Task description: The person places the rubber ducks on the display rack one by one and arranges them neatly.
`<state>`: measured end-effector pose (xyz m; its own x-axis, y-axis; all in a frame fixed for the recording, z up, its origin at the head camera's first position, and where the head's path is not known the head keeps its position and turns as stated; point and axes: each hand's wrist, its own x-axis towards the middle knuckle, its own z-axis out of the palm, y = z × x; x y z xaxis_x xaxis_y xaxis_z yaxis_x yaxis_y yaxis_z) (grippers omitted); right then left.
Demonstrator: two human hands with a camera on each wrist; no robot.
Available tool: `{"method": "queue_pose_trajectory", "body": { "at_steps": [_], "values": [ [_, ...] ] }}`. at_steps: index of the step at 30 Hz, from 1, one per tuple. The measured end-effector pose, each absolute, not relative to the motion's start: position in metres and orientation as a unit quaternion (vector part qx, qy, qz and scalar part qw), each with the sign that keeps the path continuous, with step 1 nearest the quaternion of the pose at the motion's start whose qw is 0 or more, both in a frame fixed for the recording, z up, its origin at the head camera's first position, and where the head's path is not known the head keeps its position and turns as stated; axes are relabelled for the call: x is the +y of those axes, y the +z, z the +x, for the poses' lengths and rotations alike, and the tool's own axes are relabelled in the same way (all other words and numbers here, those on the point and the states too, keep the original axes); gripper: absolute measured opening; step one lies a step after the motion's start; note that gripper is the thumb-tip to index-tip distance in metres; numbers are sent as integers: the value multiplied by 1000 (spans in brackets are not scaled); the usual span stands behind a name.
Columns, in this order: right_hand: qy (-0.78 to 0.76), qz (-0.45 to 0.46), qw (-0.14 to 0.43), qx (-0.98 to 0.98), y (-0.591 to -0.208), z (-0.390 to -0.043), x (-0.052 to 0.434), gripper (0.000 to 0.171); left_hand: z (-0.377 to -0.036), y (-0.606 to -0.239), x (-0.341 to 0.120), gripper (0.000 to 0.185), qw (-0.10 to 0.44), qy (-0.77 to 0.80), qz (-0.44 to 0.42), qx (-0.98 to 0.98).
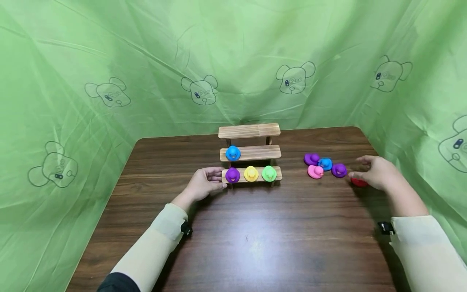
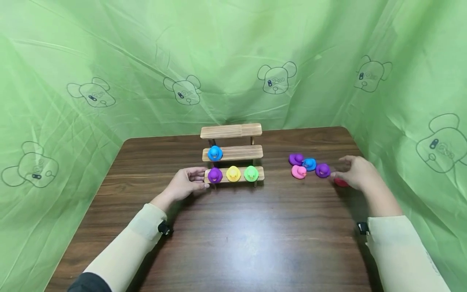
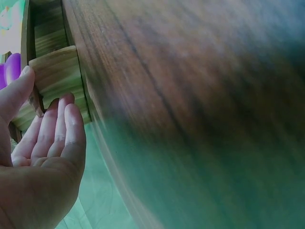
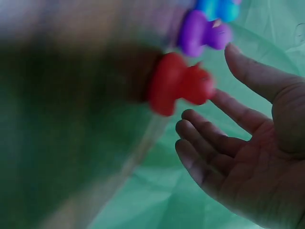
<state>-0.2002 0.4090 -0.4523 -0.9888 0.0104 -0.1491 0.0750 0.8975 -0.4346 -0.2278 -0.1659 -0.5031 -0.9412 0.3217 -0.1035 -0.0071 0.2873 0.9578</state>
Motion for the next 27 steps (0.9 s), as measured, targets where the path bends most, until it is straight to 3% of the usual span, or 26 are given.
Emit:
{"method": "queue_pose_trajectory", "body": {
  "at_steps": [10,20,27],
  "values": [
    [-238,29,90,967,-475,-185,431,78,-226,-504,-166,57,140,589,98,790],
    [-263,56,42,962,-481,-181,433,54,-226,-504,-165,57,140,589,93,790],
    [-312,93,-10,946,-475,-182,429,64,-226,-505,-164,57,138,597,95,784]
  ]
}}
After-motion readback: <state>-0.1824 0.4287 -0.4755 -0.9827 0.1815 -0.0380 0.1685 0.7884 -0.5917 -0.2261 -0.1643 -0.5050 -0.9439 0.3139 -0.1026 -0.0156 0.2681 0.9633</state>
